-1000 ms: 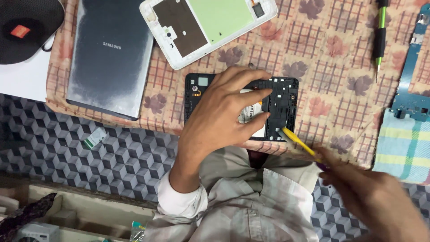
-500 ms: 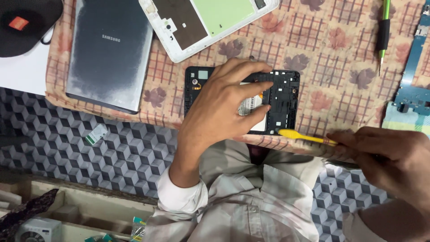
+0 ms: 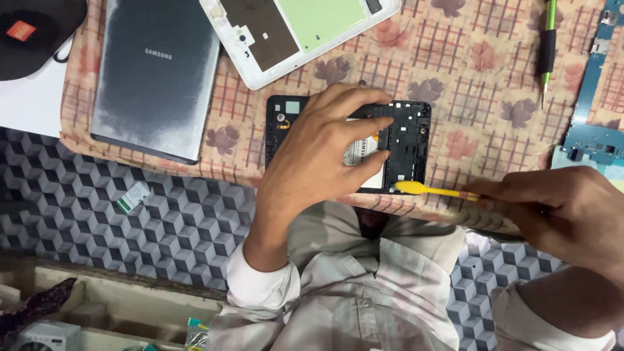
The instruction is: The person uses a yellow toothbrush to scrub the interior surfaces of a disassembled smartphone, focusing on the battery compartment and surrounding areas. The person holds the phone steady with one hand while brushing with the other.
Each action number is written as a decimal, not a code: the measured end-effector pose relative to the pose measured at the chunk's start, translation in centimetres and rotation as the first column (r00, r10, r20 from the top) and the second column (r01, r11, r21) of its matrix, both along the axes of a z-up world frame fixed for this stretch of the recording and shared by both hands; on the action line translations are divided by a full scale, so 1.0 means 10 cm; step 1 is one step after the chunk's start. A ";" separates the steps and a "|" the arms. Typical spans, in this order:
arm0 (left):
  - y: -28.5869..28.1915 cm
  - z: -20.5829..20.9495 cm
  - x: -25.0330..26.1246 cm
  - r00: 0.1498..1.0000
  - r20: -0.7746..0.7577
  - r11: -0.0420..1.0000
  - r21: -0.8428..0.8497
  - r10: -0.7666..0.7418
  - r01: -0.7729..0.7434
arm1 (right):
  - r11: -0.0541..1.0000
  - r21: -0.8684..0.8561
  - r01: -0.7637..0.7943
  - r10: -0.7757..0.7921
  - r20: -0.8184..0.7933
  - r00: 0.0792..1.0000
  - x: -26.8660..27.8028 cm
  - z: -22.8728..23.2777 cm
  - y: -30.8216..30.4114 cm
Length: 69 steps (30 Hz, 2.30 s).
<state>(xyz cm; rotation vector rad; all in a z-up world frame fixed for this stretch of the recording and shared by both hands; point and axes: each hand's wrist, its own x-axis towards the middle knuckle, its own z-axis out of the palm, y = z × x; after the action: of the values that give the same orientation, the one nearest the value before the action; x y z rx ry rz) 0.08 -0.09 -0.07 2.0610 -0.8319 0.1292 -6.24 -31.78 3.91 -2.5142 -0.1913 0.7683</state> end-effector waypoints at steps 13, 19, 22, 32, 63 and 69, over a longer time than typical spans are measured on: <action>-0.01 0.01 0.00 1.000 0.016 1.000 0.010 0.002 -0.002 | 0.978 -0.035 0.205 -0.204 0.009 0.979 -0.26 -0.15 -0.06; 0.00 0.04 0.00 1.000 -0.001 1.000 0.021 0.010 -0.010 | 0.966 0.258 0.000 -0.068 0.256 0.964 -0.17 -0.19 -0.18; -0.02 0.05 0.01 1.000 -0.011 1.000 0.024 0.009 -0.009 | 0.975 0.215 0.050 -0.060 0.038 0.997 -0.16 -0.20 -0.22; -0.01 0.06 0.00 1.000 -0.011 1.000 0.026 0.008 -0.008 | 0.984 0.125 0.127 -0.125 -0.021 0.992 -0.04 -0.04 0.05; -0.03 0.11 -0.02 0.999 -0.021 0.999 0.037 0.032 -0.032 | 0.950 0.175 0.257 -0.311 0.556 0.771 -0.47 -0.12 1.09; -0.04 0.15 -0.01 0.999 -0.017 0.999 0.041 0.034 -0.033 | 0.949 0.056 0.311 -0.301 0.458 0.837 -0.65 -0.14 1.18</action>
<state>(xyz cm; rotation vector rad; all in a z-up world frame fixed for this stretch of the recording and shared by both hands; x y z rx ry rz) -0.02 -0.49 1.41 2.1118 -0.7955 0.1136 -12.75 -19.97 2.53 -2.6175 0.0639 0.0332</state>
